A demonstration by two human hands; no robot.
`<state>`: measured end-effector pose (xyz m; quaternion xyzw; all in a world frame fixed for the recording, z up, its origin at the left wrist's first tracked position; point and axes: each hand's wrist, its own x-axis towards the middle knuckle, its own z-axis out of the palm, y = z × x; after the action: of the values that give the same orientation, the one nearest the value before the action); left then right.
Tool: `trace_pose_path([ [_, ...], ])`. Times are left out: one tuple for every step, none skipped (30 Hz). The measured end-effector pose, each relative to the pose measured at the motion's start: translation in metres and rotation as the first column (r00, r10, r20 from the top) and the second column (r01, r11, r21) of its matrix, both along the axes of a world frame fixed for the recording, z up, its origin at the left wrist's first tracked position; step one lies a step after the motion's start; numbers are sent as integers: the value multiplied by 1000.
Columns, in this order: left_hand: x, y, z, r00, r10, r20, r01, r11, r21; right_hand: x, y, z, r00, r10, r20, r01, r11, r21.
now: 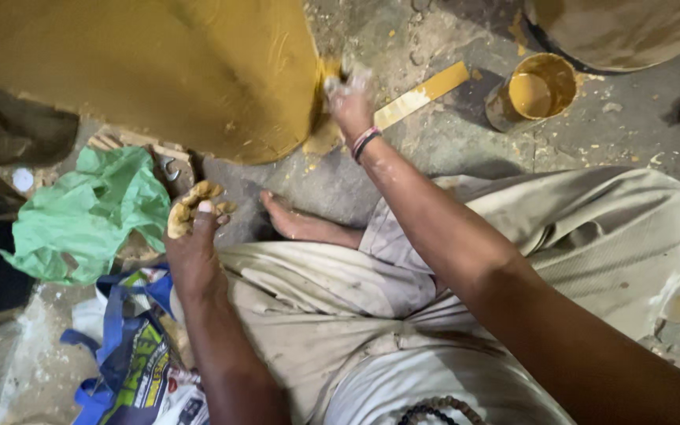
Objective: The person sits on the floor and applies a yellow clay paste by hand onto the surface of large cylindrical molds, scooping paste from a cup and smearing it over the mold walls, occasionally repositioning a mold.
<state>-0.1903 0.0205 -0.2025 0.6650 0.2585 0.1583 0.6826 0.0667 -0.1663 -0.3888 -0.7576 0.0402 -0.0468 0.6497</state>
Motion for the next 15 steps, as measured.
trace_pose_path([
  [0,0,-1,1000,12,-20,-12,1000,1,1,0,14,992,-78,99,83,995,-52],
  [-1,0,-2,1000,9,-1,-9,1000,-12,6,1,33,967,-148,207,170,981,-96],
  [0,1,-3,1000,3,22,-3,1000,-21,2,-1,56,913,-101,394,230,928,-294],
  [0,2,-4,999,-4,52,5,1000,-29,-4,-5,80,828,-11,560,321,829,-458],
  [0,2,-4,999,5,49,-4,1000,-25,-12,-8,105,716,119,688,438,691,-575],
  [0,3,-5,999,13,46,-12,1000,-23,-27,-5,126,783,44,620,324,823,-467],
  [0,4,-7,999,19,42,-18,1000,-25,-54,2,142,847,-8,532,215,920,-328],
  [0,4,-8,999,23,31,-22,1000,-20,-76,7,154,902,-35,430,116,980,-165],
  [-1,5,-9,999,27,20,-26,1000,-12,-88,9,162,889,1,458,90,980,-176],
  [-2,6,-11,1000,30,4,-30,1000,-2,-98,12,163,876,35,481,64,980,-187],
  [-3,7,-12,1000,27,4,-27,1000,-6,-103,15,160,864,69,499,36,980,-198],
  [-4,7,-13,1000,27,1,-27,1000,-7,-101,17,153,857,38,514,61,983,-174],
  [-4,8,-14,1000,28,-1,-28,1000,-6,-96,18,144,849,7,528,84,985,-148],
  [-5,9,-15,1000,23,-8,-23,1000,1,-89,18,134,838,-25,545,110,986,-124],
  [-4,10,-17,1000,17,3,-17,1000,5,-79,17,124,874,-47,483,89,994,-65],
])
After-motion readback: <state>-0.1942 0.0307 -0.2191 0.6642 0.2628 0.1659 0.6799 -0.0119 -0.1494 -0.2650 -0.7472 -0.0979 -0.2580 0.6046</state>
